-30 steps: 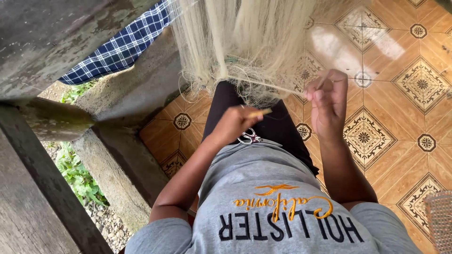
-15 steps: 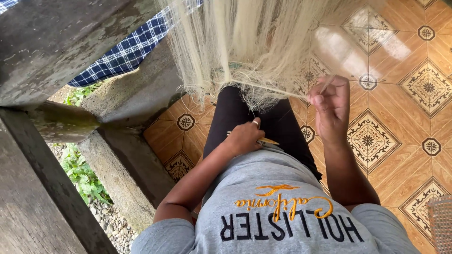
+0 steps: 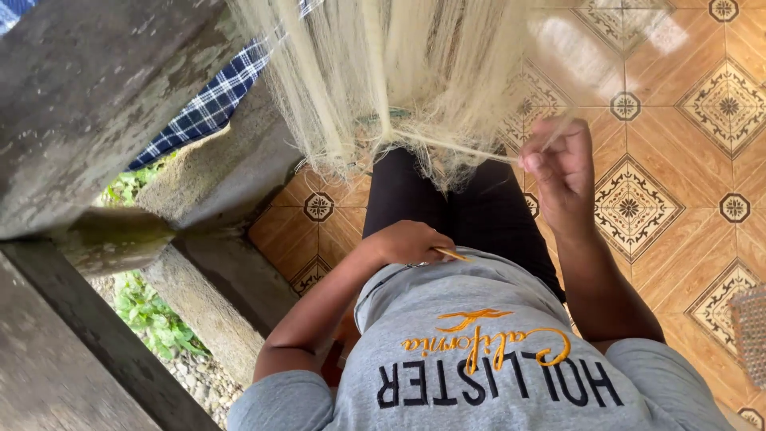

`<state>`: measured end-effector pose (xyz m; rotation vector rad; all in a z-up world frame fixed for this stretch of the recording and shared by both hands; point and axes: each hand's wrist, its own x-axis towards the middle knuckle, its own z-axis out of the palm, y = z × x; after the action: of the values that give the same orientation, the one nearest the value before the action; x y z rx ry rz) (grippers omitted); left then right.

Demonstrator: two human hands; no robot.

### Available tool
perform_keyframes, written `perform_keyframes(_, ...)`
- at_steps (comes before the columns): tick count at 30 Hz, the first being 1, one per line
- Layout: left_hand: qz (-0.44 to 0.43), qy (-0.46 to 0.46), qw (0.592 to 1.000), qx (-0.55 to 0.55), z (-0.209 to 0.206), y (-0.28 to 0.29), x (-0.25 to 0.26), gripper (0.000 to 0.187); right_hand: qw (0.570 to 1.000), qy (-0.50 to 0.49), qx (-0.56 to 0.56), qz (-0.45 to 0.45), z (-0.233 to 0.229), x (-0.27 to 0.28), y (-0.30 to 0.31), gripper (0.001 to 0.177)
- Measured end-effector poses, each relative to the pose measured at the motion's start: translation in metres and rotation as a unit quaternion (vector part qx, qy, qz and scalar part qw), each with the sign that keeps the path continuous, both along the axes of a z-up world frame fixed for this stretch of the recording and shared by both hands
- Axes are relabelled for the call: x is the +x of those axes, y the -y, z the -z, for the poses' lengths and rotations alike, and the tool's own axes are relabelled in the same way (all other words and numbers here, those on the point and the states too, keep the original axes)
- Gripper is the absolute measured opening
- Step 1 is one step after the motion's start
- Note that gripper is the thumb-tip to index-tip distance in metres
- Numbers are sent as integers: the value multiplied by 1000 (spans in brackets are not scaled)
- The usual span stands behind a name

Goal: Repairing a fine-mesh fishing net using a wooden shuttle and manual knotting techniques.

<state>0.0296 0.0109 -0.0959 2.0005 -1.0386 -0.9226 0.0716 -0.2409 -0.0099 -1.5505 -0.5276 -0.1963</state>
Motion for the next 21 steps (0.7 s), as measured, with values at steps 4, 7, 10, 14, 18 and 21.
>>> perform_keyframes(4, 65, 58, 996, -8, 32, 14, 28, 26, 999, -26, -9, 32, -2, -5, 1, 33)
perform_keyframes(7, 169, -86, 981, -38, 68, 34, 58, 26, 997, -31, -4, 73, 0, -10, -3, 32)
perform_keyframes(10, 230, -215, 949, 18, 125, 58, 72, 25, 992, -61, -7, 106, 13, -14, -6, 33)
perform_keyframes(14, 253, -273, 921, 119, 189, 79, 80, 37, 993, -68, -9, 94, 17, -15, -7, 27)
perform_keyframes(18, 212, -289, 926, 114, 171, 71, 78, 37, 993, -83, -18, 82, 28, -6, 4, 28)
perform_keyframes(21, 173, -272, 944, 64, 119, 58, 78, 28, 994, -84, -25, 64, 18, 5, 10, 23)
